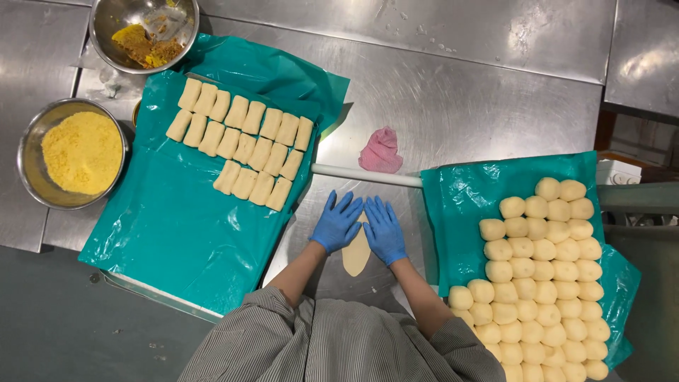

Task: Shaping and folding dough pieces into rectangular logs in a bakery kitchen.

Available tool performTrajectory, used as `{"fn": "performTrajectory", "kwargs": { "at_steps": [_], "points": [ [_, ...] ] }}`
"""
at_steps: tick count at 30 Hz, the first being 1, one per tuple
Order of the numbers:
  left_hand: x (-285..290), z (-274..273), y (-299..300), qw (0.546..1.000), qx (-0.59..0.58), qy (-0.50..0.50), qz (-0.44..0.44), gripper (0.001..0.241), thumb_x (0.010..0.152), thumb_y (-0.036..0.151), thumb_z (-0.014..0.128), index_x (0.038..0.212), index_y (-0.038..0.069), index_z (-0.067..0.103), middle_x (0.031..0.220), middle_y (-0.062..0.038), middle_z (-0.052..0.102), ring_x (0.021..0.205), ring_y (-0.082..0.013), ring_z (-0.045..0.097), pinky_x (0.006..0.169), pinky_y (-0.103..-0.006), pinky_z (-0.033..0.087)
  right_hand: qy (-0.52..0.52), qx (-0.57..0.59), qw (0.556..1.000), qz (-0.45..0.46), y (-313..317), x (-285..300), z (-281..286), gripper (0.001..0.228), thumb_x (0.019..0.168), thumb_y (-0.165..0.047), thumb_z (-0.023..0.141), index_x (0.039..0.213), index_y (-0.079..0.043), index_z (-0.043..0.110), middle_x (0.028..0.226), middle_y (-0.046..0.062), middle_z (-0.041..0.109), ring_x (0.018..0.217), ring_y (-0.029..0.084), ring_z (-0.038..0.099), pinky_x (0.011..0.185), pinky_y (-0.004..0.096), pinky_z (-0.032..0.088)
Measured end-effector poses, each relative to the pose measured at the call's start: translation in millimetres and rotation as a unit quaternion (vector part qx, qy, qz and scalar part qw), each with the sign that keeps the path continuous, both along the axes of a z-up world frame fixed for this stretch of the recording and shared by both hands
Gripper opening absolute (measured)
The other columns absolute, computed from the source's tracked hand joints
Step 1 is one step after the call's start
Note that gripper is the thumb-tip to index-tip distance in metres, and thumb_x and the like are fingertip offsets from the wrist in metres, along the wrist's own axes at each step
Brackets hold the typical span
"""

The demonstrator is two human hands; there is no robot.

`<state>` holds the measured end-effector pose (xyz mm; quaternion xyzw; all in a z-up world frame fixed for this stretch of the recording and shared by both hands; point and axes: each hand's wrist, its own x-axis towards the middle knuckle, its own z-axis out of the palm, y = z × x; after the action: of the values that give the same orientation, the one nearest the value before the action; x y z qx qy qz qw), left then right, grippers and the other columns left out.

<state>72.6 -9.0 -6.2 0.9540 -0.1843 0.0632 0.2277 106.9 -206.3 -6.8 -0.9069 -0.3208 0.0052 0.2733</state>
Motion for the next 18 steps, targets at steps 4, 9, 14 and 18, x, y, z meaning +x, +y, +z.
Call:
{"fn": "performTrajectory", "kwargs": {
  "at_steps": [4, 9, 14, 18],
  "points": [
    [-11.8, -5.3, 3.4, 1.000, -0.014, 0.014, -0.014, 0.045, 0.097, 0.028, 0.063, 0.134, 0.003, 0.063, 0.144, -0.016, 0.059, 0.140, -0.0376, 0.048, 0.122, -0.0627, 0.025, -0.004, 0.020, 1.000, -0.001, -6.9, -13.4, -8.9, 0.049, 0.101, -0.017, 0.055, 0.148, -0.005, 0.054, 0.157, 0.012, 0.051, 0.151, 0.030, 0.042, 0.127, 0.047, 0.026],
    [-19.0, 9.7, 3.9, 0.998, -0.055, 0.006, -0.028, 0.055, 0.094, 0.026, 0.063, 0.140, -0.006, 0.058, 0.149, -0.024, 0.055, 0.142, -0.0398, 0.045, 0.122, -0.0559, 0.025, -0.006, 0.046, 0.999, 0.001, -9.9, -20.1, -1.6, 0.046, 0.100, -0.015, 0.057, 0.144, -0.002, 0.058, 0.149, 0.014, 0.059, 0.146, 0.033, 0.048, 0.126, 0.048, 0.029],
    [-34.3, -13.3, 6.6, 0.998, -0.049, 0.012, -0.047, 0.047, 0.098, 0.023, 0.060, 0.138, -0.002, 0.057, 0.148, -0.022, 0.054, 0.142, -0.0384, 0.047, 0.125, -0.0524, 0.028, -0.011, 0.063, 0.998, 0.008, -14.4, -29.5, 4.0, 0.048, 0.096, -0.018, 0.060, 0.141, 0.001, 0.059, 0.146, 0.019, 0.059, 0.142, 0.035, 0.049, 0.122, 0.046, 0.032],
    [-45.4, -17.6, 7.9, 0.998, -0.041, 0.010, -0.052, 0.054, 0.099, 0.026, 0.059, 0.145, -0.001, 0.053, 0.154, -0.020, 0.051, 0.146, -0.0372, 0.046, 0.125, -0.0513, 0.027, -0.015, 0.027, 0.999, 0.018, -16.6, -33.8, 3.6, 0.047, 0.099, -0.019, 0.062, 0.143, -0.005, 0.059, 0.150, 0.012, 0.059, 0.147, 0.031, 0.048, 0.127, 0.047, 0.030]
  ]
}}
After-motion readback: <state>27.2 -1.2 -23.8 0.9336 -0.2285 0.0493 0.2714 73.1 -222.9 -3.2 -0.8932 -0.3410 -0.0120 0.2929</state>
